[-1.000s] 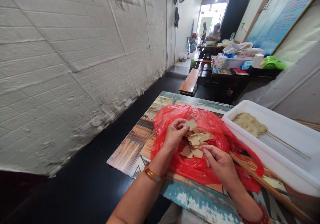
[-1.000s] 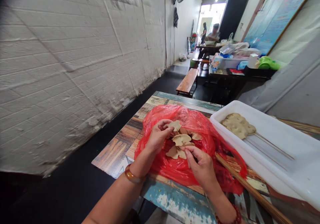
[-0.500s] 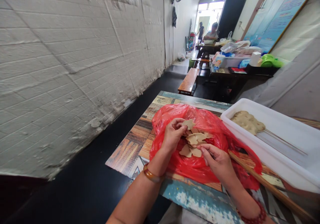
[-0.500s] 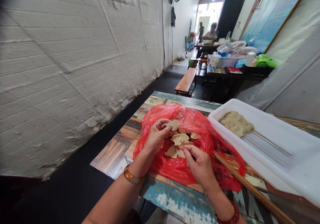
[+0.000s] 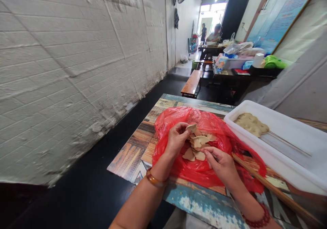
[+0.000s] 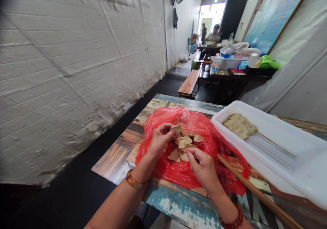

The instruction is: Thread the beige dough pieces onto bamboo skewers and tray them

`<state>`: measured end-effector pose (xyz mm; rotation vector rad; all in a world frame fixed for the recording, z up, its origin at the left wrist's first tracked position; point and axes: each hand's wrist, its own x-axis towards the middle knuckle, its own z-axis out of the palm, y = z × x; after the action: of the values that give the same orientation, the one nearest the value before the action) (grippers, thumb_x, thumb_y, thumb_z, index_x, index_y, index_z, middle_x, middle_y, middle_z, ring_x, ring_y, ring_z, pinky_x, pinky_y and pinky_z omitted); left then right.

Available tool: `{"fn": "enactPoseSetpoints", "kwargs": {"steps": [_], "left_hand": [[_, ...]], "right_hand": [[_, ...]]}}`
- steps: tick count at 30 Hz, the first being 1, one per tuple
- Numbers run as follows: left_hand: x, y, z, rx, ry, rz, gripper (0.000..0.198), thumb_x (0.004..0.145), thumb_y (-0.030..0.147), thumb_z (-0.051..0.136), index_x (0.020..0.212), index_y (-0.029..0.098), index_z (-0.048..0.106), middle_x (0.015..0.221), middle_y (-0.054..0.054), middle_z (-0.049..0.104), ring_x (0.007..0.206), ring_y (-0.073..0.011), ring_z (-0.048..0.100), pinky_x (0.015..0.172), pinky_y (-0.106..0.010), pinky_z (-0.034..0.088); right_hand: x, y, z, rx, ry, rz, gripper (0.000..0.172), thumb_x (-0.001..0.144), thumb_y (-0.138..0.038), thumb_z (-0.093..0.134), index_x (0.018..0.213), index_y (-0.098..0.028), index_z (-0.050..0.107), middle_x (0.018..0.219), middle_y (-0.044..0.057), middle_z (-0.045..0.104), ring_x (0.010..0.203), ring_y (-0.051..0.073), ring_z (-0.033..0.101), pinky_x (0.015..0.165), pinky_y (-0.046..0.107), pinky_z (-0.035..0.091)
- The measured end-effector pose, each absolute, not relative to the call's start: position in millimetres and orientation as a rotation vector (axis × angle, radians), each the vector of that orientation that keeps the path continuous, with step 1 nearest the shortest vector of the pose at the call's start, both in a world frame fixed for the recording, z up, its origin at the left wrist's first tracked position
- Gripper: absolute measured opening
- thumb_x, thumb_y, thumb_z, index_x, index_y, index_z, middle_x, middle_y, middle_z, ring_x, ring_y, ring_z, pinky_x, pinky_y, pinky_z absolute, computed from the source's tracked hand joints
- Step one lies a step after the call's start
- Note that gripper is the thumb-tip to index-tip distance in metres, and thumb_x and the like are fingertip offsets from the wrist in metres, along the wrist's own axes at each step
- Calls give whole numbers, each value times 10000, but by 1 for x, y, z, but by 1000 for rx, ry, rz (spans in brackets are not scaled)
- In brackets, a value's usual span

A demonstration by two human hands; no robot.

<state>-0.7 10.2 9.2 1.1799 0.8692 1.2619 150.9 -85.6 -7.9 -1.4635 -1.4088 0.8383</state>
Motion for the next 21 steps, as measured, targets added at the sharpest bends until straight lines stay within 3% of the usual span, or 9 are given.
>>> {"fn": "enactPoseSetpoints", "kwargs": {"steps": [10,21], "left_hand": [[1,10,5,1234,843,1233,237,678,329,714,795,144,623,701,-16,622,614,-103,557,570,-203,445],[4,7,6,1002,769,1173,267,613,269,750,794,141,601,673,16,575,565,-74,499,547,-194,397]], "right_hand": [[150,-85,-7,-1483,-1417,838,328,854,-420,503,861,-140,673,504,-46,451,446,108,417,468,226,342],[152,-85,-10,-1497,-1432,826,361,863,-432,488,915,-127,674,511,-46,448,452,108,432,471,222,351]]}}
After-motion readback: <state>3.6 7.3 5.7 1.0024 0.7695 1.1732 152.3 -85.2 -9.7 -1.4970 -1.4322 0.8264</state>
